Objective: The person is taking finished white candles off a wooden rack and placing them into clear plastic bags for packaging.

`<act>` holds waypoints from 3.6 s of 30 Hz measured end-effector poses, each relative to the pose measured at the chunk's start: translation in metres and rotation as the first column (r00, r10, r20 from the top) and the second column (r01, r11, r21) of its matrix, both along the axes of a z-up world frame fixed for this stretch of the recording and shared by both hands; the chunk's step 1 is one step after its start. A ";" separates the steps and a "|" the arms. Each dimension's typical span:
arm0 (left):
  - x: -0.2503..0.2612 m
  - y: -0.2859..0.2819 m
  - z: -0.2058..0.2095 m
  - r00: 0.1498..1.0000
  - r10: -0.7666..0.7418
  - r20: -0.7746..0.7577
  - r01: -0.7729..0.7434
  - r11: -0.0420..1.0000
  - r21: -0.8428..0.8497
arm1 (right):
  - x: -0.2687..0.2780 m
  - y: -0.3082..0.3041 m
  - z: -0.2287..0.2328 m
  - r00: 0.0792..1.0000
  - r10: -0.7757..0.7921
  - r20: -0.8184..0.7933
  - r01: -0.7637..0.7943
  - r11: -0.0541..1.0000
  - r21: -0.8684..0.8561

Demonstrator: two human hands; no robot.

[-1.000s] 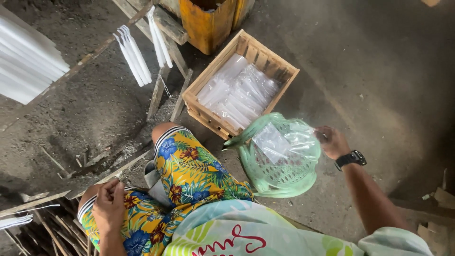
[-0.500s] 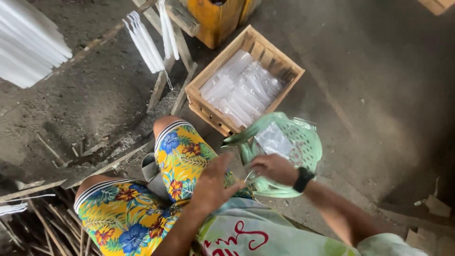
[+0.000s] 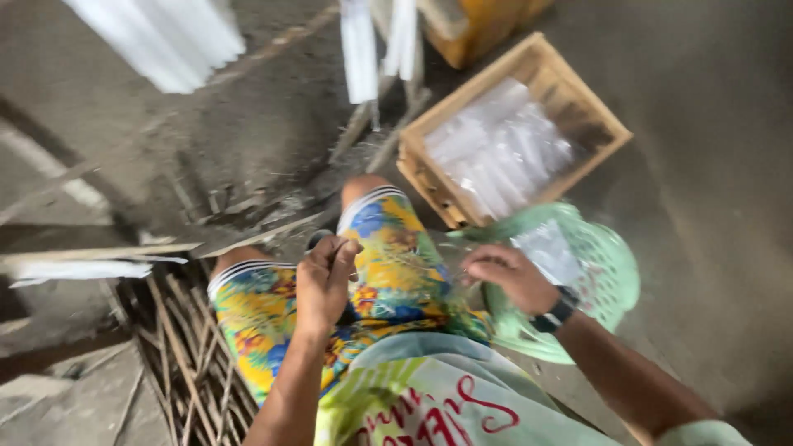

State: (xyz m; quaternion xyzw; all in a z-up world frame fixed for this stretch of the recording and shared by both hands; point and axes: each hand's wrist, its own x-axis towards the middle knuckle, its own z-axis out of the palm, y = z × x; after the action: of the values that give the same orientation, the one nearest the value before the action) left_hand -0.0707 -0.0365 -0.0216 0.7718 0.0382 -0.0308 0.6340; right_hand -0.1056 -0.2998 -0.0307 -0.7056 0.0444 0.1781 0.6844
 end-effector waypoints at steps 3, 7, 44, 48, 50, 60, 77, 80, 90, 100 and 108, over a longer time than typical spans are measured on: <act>-0.003 0.012 0.000 0.995 0.074 0.065 -0.069 0.994 -0.079 | 0.009 0.001 -0.009 0.994 -0.108 -0.032 0.108 0.994 0.026; 0.001 0.025 0.005 0.983 0.165 0.083 -0.162 0.986 -0.044 | 0.028 0.021 -0.007 0.991 -0.125 0.047 0.122 0.991 0.063; 0.269 -0.066 -0.004 0.974 -0.069 0.214 0.050 0.994 0.092 | 0.088 0.104 0.006 0.851 -0.241 0.466 0.328 0.938 -0.115; 0.264 -0.071 0.006 0.982 -0.159 0.099 0.153 0.986 0.058 | 0.105 0.082 -0.015 0.871 -0.220 0.439 0.370 0.881 -0.294; 0.246 -0.061 0.020 0.981 -0.151 0.122 0.145 0.988 0.058 | 0.129 0.073 0.009 0.773 -0.171 0.611 0.427 0.853 -0.301; 0.212 -0.016 0.036 0.992 -0.123 -0.031 0.111 0.960 -0.256 | 0.285 0.087 0.070 0.182 0.495 0.850 0.544 0.669 -0.506; 0.150 0.109 0.026 0.909 0.400 -0.121 -0.325 0.496 -0.805 | 0.281 0.097 0.058 0.184 0.583 0.791 0.653 0.529 -0.542; 0.117 0.157 0.015 0.868 0.489 -0.085 -0.333 0.446 -0.831 | 0.276 0.099 0.066 0.151 0.608 0.780 0.607 0.566 -0.558; 0.018 0.148 0.020 0.952 0.302 -0.040 -0.256 0.721 -0.644 | 0.217 0.164 0.088 -0.012 0.733 0.680 0.286 0.655 -0.700; 0.009 0.205 0.074 0.848 0.530 0.010 -0.312 0.516 -0.798 | 0.263 0.172 0.087 -0.077 0.620 0.781 0.427 0.728 -0.536; -0.115 0.305 0.127 -0.078 0.927 -0.367 -0.606 -0.336 -0.721 | 0.303 0.110 0.080 -0.084 0.623 0.778 0.383 0.741 -0.552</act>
State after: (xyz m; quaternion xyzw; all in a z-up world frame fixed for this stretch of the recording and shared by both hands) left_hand -0.1862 0.2682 0.1056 0.1375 0.4296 0.5676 0.6887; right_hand 0.1970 -0.1893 0.0489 -0.7815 -0.4843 -0.3553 0.1691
